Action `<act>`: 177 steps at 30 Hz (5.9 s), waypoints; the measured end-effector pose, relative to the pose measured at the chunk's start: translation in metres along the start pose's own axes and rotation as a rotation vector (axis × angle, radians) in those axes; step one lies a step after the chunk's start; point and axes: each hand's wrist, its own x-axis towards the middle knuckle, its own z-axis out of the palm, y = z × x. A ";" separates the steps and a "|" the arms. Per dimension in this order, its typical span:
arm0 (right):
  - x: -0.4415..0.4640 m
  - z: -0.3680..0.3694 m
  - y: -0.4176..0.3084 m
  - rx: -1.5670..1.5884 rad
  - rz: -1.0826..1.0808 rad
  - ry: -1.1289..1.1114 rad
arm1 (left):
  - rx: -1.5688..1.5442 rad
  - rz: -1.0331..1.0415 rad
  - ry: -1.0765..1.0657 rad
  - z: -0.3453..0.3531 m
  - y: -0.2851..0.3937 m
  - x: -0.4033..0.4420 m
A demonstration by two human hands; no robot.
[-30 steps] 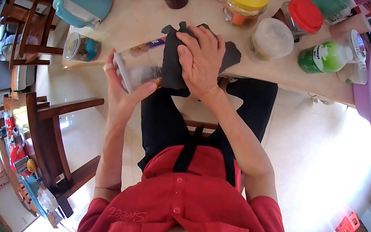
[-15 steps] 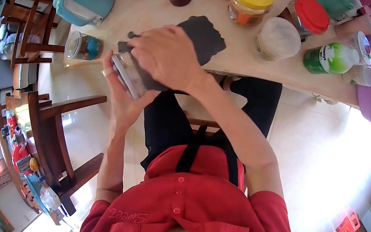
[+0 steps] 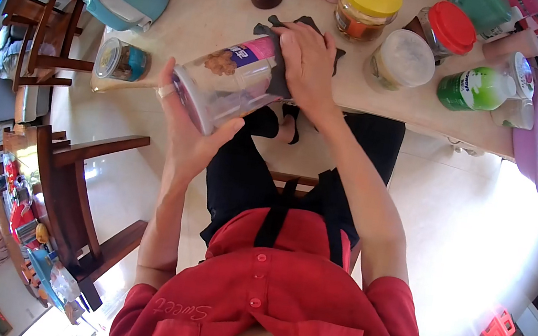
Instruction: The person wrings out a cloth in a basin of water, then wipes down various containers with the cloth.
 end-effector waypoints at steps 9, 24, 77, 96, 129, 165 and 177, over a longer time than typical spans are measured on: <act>-0.022 -0.005 -0.081 0.273 -0.198 -0.141 | 0.194 0.158 0.033 0.011 0.009 0.000; 0.017 -0.001 0.012 0.073 -0.051 -0.160 | 0.020 -0.031 0.030 0.002 -0.014 -0.005; -0.014 -0.018 -0.087 0.357 -0.219 -0.107 | -0.192 -0.022 -0.076 0.011 0.007 -0.015; -0.021 0.000 0.023 0.358 0.495 0.086 | -0.296 -0.246 0.013 -0.001 -0.012 -0.014; -0.001 -0.032 -0.022 0.094 -0.048 -0.196 | -0.123 0.033 -0.104 0.002 0.008 -0.005; 0.001 -0.014 -0.057 0.157 -0.224 -0.326 | 0.394 0.537 -0.091 -0.004 -0.003 -0.015; -0.003 0.002 -0.006 -0.007 -0.166 -0.079 | -0.453 -0.287 0.014 -0.005 0.010 -0.018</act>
